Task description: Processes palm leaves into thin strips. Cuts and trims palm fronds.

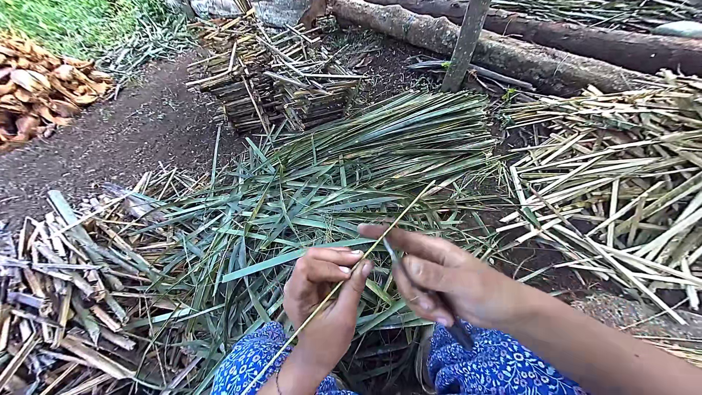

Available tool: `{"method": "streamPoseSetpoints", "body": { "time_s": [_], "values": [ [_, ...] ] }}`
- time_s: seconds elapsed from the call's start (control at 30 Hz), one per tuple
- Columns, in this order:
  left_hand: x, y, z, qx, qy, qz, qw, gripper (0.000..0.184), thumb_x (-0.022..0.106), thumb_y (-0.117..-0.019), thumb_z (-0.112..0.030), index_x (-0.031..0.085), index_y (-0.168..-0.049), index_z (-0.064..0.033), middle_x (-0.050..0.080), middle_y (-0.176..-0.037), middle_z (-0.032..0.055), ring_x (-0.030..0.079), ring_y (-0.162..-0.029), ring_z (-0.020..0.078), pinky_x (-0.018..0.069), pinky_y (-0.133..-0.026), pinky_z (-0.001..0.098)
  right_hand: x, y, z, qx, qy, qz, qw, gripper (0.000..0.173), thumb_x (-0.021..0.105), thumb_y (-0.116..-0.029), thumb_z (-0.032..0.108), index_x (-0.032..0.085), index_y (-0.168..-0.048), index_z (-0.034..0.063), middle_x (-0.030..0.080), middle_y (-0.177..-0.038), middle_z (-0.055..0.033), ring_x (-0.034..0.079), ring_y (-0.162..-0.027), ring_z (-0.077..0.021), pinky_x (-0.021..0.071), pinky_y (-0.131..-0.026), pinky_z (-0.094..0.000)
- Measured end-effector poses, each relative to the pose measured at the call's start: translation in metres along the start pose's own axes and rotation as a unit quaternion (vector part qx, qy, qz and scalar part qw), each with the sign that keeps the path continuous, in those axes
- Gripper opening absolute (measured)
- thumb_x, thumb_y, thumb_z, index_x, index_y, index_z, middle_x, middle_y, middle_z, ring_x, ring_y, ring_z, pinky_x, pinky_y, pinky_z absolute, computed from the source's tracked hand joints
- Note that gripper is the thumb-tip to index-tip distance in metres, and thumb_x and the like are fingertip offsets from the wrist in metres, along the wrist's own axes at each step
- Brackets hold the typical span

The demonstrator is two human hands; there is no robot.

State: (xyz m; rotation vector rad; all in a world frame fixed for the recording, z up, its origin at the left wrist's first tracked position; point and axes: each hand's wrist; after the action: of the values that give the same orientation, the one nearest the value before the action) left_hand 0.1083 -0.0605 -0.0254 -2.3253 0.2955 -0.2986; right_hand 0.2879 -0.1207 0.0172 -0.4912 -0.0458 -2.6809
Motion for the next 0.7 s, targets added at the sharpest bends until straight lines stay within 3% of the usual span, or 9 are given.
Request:
{"method": "streamPoseSetpoints", "body": {
  "time_s": [0.07,0.2,0.27,0.37,0.53,0.7],
  "values": [
    [0.003,0.0,-0.002,-0.017,0.011,0.01,1.0,0.014,0.074,-0.093,-0.013,0.065,-0.099,-0.0215,0.07,-0.1,-0.0108,0.068,-0.095,0.0009,0.0583,-0.084,0.0172,0.005,-0.003,-0.002,-0.013,-0.001,-0.008,1.0,0.041,0.048,-0.1075,0.028,0.045,-0.146,0.0154,0.052,-0.071,0.0121,0.049,-0.054,0.0055,0.0429,-0.049,-0.0093],
    [0.002,0.0,-0.003,-0.032,-0.006,0.017,0.999,0.008,0.073,-0.0945,-0.017,0.067,-0.098,-0.0215,0.07,-0.1,-0.0112,0.068,-0.094,0.0008,0.0587,-0.082,0.0175,-0.001,-0.002,0.001,-0.028,-0.015,-0.07,0.997,0.037,0.044,-0.1085,0.028,0.051,-0.144,0.0188,0.052,-0.069,0.0106,0.049,-0.053,0.0059,0.0426,-0.049,-0.0082],
    [0.002,0.001,-0.003,-0.033,-0.018,0.012,0.999,0.01,0.073,-0.093,-0.013,0.066,-0.096,-0.02,0.069,-0.098,-0.0113,0.068,-0.093,-0.0003,0.0586,-0.081,0.0164,-0.002,0.0,0.002,-0.008,-0.017,-0.049,0.999,0.039,0.045,-0.1082,0.028,0.047,-0.146,0.0195,0.051,-0.069,0.0115,0.048,-0.053,0.006,0.0418,-0.049,-0.0082],
    [0.004,0.002,-0.005,-0.035,-0.007,0.001,0.999,0.01,0.073,-0.0937,-0.014,0.066,-0.094,-0.0203,0.07,-0.096,-0.0117,0.069,-0.091,-0.0002,0.0593,-0.082,0.0178,0.006,0.0,-0.001,-0.002,0.02,-0.022,1.0,0.039,0.045,-0.108,0.024,0.047,-0.145,0.0121,0.05,-0.07,0.0133,0.047,-0.053,0.0062,0.0398,-0.047,-0.0087],
    [0.002,0.0,-0.009,-0.027,-0.013,0.004,1.0,0.009,0.073,-0.0937,-0.015,0.066,-0.092,-0.0198,0.07,-0.095,-0.0113,0.069,-0.089,0.0001,0.0589,-0.078,0.0163,-0.004,0.0,0.005,-0.052,0.033,-0.121,0.991,0.038,0.046,-0.1075,0.026,0.057,-0.142,0.0151,0.051,-0.066,0.011,0.046,-0.05,0.0058,0.0403,-0.047,-0.0087],
    [-0.003,0.0,-0.006,0.001,-0.052,0.018,0.998,0.01,0.073,-0.0947,-0.015,0.064,-0.094,-0.0183,0.069,-0.097,-0.0111,0.068,-0.093,-0.0007,0.0577,-0.081,0.0146,-0.018,0.003,0.013,-0.068,0.007,-0.173,0.983,0.039,0.036,-0.1094,0.024,0.054,-0.144,0.0173,0.049,-0.06,0.0059,0.046,-0.045,0.0021,0.0417,-0.046,-0.0101]
  ]
}}
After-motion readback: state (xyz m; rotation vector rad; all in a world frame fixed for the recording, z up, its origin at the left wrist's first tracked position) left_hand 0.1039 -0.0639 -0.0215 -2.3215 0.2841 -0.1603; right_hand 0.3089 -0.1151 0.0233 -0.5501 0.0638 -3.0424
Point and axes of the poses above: each hand's wrist, its own y-axis away from the middle knuckle, its own x-axis out of the palm, z = x × y
